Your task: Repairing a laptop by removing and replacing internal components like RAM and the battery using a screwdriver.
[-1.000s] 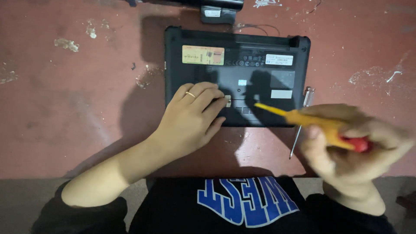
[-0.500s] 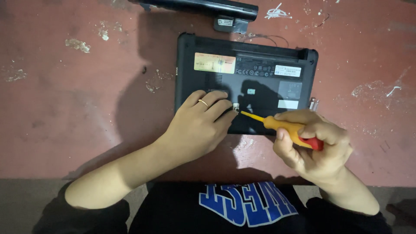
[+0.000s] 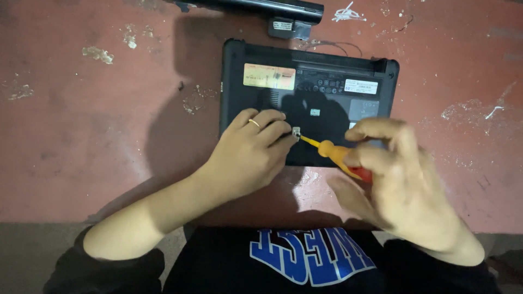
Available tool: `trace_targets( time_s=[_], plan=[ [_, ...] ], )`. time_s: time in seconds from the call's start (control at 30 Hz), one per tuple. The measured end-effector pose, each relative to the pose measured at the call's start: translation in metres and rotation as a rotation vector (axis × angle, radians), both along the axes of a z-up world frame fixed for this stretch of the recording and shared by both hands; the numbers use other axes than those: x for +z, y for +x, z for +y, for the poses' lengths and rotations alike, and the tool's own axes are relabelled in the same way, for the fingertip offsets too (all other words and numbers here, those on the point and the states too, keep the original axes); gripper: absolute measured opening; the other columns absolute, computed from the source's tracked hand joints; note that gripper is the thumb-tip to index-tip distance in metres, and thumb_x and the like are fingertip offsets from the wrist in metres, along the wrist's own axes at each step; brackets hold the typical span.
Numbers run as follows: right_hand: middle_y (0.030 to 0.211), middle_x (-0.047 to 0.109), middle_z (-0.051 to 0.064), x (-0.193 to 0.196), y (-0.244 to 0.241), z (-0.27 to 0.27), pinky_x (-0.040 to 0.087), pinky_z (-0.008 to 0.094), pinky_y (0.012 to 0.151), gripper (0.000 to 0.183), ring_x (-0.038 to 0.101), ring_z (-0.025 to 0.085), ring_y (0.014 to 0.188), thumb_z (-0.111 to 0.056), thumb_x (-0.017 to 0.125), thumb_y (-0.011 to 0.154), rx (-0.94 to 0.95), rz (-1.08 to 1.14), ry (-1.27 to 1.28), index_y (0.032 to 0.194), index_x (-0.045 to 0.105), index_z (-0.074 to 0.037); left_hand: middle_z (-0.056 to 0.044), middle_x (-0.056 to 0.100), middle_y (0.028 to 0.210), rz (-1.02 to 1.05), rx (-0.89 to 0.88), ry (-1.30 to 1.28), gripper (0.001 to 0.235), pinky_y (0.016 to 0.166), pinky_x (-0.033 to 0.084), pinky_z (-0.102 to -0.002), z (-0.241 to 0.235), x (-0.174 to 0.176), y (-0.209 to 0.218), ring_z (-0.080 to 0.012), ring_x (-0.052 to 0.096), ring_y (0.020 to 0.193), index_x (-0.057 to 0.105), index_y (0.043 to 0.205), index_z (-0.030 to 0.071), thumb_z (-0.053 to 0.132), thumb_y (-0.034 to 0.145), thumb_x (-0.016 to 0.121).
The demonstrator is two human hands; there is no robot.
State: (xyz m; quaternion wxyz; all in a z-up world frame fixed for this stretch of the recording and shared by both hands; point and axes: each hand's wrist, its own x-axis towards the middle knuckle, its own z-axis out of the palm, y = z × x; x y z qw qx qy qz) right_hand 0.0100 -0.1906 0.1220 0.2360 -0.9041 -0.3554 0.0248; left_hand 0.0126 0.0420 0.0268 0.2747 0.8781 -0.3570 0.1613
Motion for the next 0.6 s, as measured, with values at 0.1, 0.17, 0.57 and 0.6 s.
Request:
trace_targets(
  time_s=[0.1, 0.17, 0.57, 0.6],
  plan=[
    [0.113, 0.043, 0.022, 0.018, 0.007, 0.003, 0.056, 0.033, 0.054, 0.034, 0.059, 0.026, 0.078, -0.001, 0.062, 0.085, 0.087, 0.098, -0.036, 0.110, 0.040, 0.003, -0.009, 0.063, 0.099, 0.120, -0.043, -0.161, 0.012, 0.076, 0.045, -0.040, 0.006, 0.002, 0.006, -0.0284, 0.061, 0.098, 0.069, 0.099, 0.004, 0.006, 0.090, 0.062],
    [0.110, 0.045, 0.019, 0.029, 0.012, 0.010, 0.057, 0.035, 0.049, 0.022, 0.058, 0.026, 0.076, 0.003, 0.054, 0.089, 0.110, 0.134, -0.047, 0.109, 0.043, 0.001, -0.011, 0.065, 0.100, 0.229, -0.073, -0.284, 0.015, 0.077, 0.046, -0.041, 0.012, 0.008, 0.012, -0.0307, 0.064, 0.095, 0.067, 0.104, 0.002, 0.003, 0.089, 0.063],
    [0.053, 0.038, -0.008, 0.009, -0.005, 0.017, 0.017, 0.027, 0.044, 0.071, 0.028, 0.010, 0.039, -0.081, 0.027, 0.104, -0.363, -0.596, -0.544, 0.068, 0.049, -0.024, -0.007, 0.059, 0.101, 0.510, -0.294, -0.574, 0.018, 0.081, 0.054, -0.029, -0.018, 0.050, 0.027, -0.0198, 0.064, 0.090, 0.051, 0.104, 0.005, 0.003, 0.092, 0.064],
    [0.055, 0.041, -0.006, 0.012, -0.005, 0.017, 0.023, 0.028, 0.041, 0.076, 0.037, 0.012, 0.040, -0.088, 0.022, 0.096, -0.367, -0.537, -0.611, 0.071, 0.048, -0.021, -0.008, 0.061, 0.101, 0.519, -0.326, -0.590, 0.017, 0.082, 0.055, -0.029, -0.019, 0.047, 0.029, -0.0200, 0.064, 0.090, 0.053, 0.105, 0.005, 0.006, 0.093, 0.065]
  ],
)
